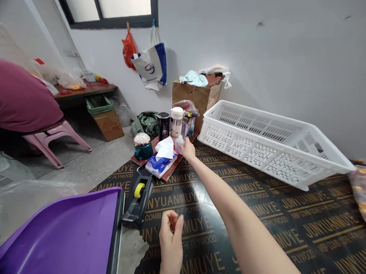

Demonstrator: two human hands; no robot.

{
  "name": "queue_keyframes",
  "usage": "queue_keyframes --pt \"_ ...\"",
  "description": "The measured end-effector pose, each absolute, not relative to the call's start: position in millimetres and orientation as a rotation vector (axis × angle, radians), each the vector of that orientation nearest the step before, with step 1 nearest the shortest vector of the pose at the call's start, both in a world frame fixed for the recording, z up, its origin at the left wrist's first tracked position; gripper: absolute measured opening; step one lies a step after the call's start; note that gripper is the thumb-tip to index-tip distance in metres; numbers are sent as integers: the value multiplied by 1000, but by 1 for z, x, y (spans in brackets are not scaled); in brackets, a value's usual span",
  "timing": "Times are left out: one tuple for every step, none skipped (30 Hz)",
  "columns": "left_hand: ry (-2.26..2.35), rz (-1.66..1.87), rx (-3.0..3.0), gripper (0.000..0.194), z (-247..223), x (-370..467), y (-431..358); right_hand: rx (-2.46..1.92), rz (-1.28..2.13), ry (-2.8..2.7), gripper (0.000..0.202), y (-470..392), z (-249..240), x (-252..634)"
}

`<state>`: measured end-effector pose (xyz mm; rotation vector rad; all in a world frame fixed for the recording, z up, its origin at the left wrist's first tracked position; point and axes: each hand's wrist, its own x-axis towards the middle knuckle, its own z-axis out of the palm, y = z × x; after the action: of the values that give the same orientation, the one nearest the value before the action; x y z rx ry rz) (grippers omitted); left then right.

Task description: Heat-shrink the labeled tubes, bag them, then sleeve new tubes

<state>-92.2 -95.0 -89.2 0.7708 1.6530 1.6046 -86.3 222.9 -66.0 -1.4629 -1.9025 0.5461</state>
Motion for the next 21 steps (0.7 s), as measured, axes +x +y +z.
queue_keyframes --pt "1593 1562 762 23 -88 -91 -96 -1456 580 -1888 31 225 -67 -89" --pt "1557 1519 757 32 -86 -90 -96 -1445 618 -1876 33 226 -68 -90" --pt "1550 1493 762 40 -86 -90 -97 -1430 654 -1866 38 225 -68 -91" --pt "1567 1490 772 45 -86 -89 -97 -1414 688 -1855 45 221 -66 -89" --pt "1599 1505 786 48 -86 -89 -98 -1400 718 -1842 52 214 -64 -85" --pt "1632 1527 800 49 -86 -89 -98 -1391 743 -1825 58 203 -61 -78" --pt "1656 1543 814 48 -87 -89 -98 -1391 765 -1807 62 188 -58 -68" --pt "1672 1551 833 47 -89 -89 -98 -1396 785 -1792 62 169 -54 -53" --pt "1686 1554 856 46 -90 -89 -98 -1399 812 -1782 59 145 -51 -35" --pt "1702 1557 882 44 -91 -89 -98 -1407 838 -1781 55 118 -47 -12" --pt "1720 1563 905 42 -92 -89 -99 -1400 871 -1787 51 88 -43 14" --pt "1742 1574 918 39 -93 -89 -99 -1370 922 -1785 49 56 -40 43" --pt "1769 1588 920 37 -92 -88 -99 -1396 922 -1760 46 21 -37 74" --pt "1794 1609 919 34 -91 -88 -100 -1462 902 -1721 44 -15 -34 106" --pt "1806 1638 928 31 -90 -87 -100 -1568 879 -1659 43 -52 -31 138" --pt "1798 1678 950 26 -87 -87 -101 -1687 830 -1556 42 -89 -29 169" --pt "1762 1725 986 21 -85 -86 -101 -1788 763 -1431 39 -127 -27 199" --pt "1694 1763 1034 15 -83 -86 -101 -1862 649 -1279 34 -165 -26 225" --pt "1603 1781 1082 13 -81 -85 -102 -1922 578 -1130 31 -202 -26 248" --pt "1518 1774 1124 13 -80 -84 -103 -1963 515 -1005 29 -238 -26 266" --pt "1457 1747 1162 14 -79 -83 -105 -1992 446 -898 28 -272 -26 280"
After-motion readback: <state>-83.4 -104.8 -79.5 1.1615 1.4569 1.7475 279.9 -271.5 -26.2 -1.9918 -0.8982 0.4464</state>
